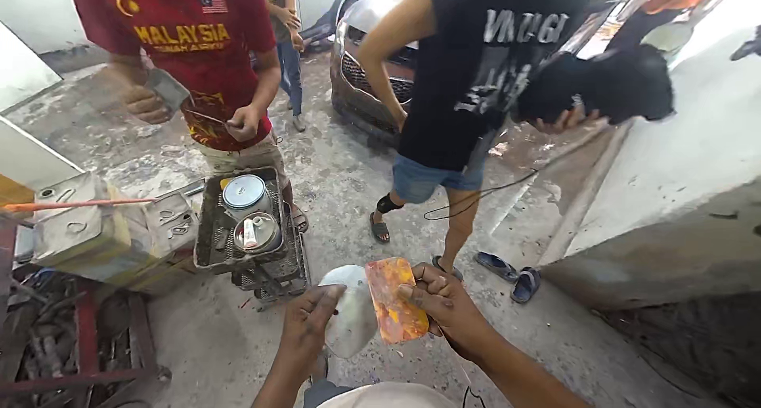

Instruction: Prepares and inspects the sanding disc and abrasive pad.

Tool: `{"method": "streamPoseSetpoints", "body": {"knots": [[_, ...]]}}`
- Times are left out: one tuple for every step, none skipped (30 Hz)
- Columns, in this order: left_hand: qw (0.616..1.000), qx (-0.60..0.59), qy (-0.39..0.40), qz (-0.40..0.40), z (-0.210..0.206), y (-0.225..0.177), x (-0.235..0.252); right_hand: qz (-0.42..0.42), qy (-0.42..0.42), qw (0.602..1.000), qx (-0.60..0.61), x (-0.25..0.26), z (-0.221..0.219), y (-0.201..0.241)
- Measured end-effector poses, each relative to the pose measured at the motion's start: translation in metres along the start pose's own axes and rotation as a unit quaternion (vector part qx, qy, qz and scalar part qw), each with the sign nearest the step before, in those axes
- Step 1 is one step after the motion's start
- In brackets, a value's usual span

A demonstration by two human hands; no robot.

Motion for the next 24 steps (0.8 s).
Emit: {"method": "streamPoseSetpoints", "body": {"knots": [[1.0,-0.025,0.01,0.01,0.003,0.0,0.007,0.001,0.004,1.0,-0.006,0.009,-0.01,-0.001],[0.999,-0.042,0.013,0.016,0.007,-0.001,0.014,0.003,0.008,1.0,-0.012,0.019,-0.021,-0.003],[0.998,-0.054,0.013,0.017,0.014,-0.002,0.02,0.004,0.014,1.0,-0.02,0.029,-0.033,-0.005],[0.998,-0.065,0.016,0.017,0.021,-0.003,0.026,0.005,0.018,0.999,-0.03,0.04,-0.044,-0.008],[0.997,-0.077,0.02,0.023,0.03,-0.001,0.032,0.008,0.01,0.999,-0.04,0.05,-0.052,-0.01],[0.995,-0.092,0.024,0.039,0.037,0.002,0.037,0.009,-0.009,0.999,-0.049,0.059,-0.057,-0.012],[0.992,-0.108,0.027,0.056,0.045,0.007,0.039,0.009,-0.032,0.998,-0.055,0.066,-0.059,-0.014],[0.99,-0.119,0.032,0.071,0.051,0.01,0.041,0.012,-0.051,0.997,-0.057,0.074,-0.062,-0.017],[0.988,-0.125,0.038,0.082,0.057,0.013,0.043,0.016,-0.064,0.996,-0.058,0.081,-0.065,-0.017],[0.986,-0.13,0.046,0.093,0.062,0.016,0.044,0.02,-0.076,0.995,-0.06,0.087,-0.068,-0.017],[0.984,-0.134,0.056,0.1,0.066,0.02,0.044,0.019,-0.089,0.994,-0.061,0.092,-0.072,-0.018],[0.983,-0.136,0.069,0.106,0.07,0.024,0.044,0.017,-0.102,0.993,-0.063,0.097,-0.075,-0.02],[0.98,-0.14,0.084,0.111,0.074,0.027,0.045,0.016,-0.115,0.991,-0.064,0.101,-0.077,-0.022],[0.978,-0.145,0.101,0.113,0.077,0.029,0.046,0.014,-0.127,0.99,-0.066,0.106,-0.078,-0.023],[0.975,-0.147,0.117,0.115,0.08,0.031,0.047,0.01,-0.139,0.988,-0.068,0.11,-0.079,-0.024],[0.974,-0.146,0.131,0.115,0.082,0.033,0.047,0.006,-0.149,0.986,-0.071,0.114,-0.08,-0.025],[0.972,-0.146,0.141,0.116,0.085,0.034,0.047,0.002,-0.156,0.985,-0.072,0.118,-0.082,-0.025],[0.971,-0.148,0.148,0.118,0.088,0.035,0.047,0.0,-0.161,0.984,-0.074,0.122,-0.083,-0.024],[0.969,-0.151,0.153,0.121,0.091,0.035,0.048,-0.001,-0.166,0.983,-0.074,0.125,-0.084,-0.023],[0.968,-0.153,0.159,0.122,0.093,0.035,0.048,0.002,-0.169,0.983,-0.071,0.128,-0.085,-0.023],[0.967,-0.151,0.165,0.123,0.096,0.034,0.048,0.007,-0.174,0.982,-0.066,0.13,-0.086,-0.022],[0.966,-0.148,0.171,0.123,0.098,0.034,0.048,0.013,-0.181,0.981,-0.064,0.132,-0.086,-0.021],[0.966,-0.147,0.173,0.12,0.099,0.033,0.049,0.019,-0.186,0.98,-0.066,0.134,-0.086,-0.019],[0.967,-0.149,0.171,0.119,0.101,0.032,0.051,0.022,-0.186,0.98,-0.07,0.137,-0.086,-0.017]]}}
Point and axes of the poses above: each hand's wrist, its own x-axis towards the middle knuckle, its own z-axis out of the back of the hand, y = z × x, the point moved 9 cm from there along x, towards the middle knuckle, and after that the axes turned 12 degrees about y, right-handed, at the moved point
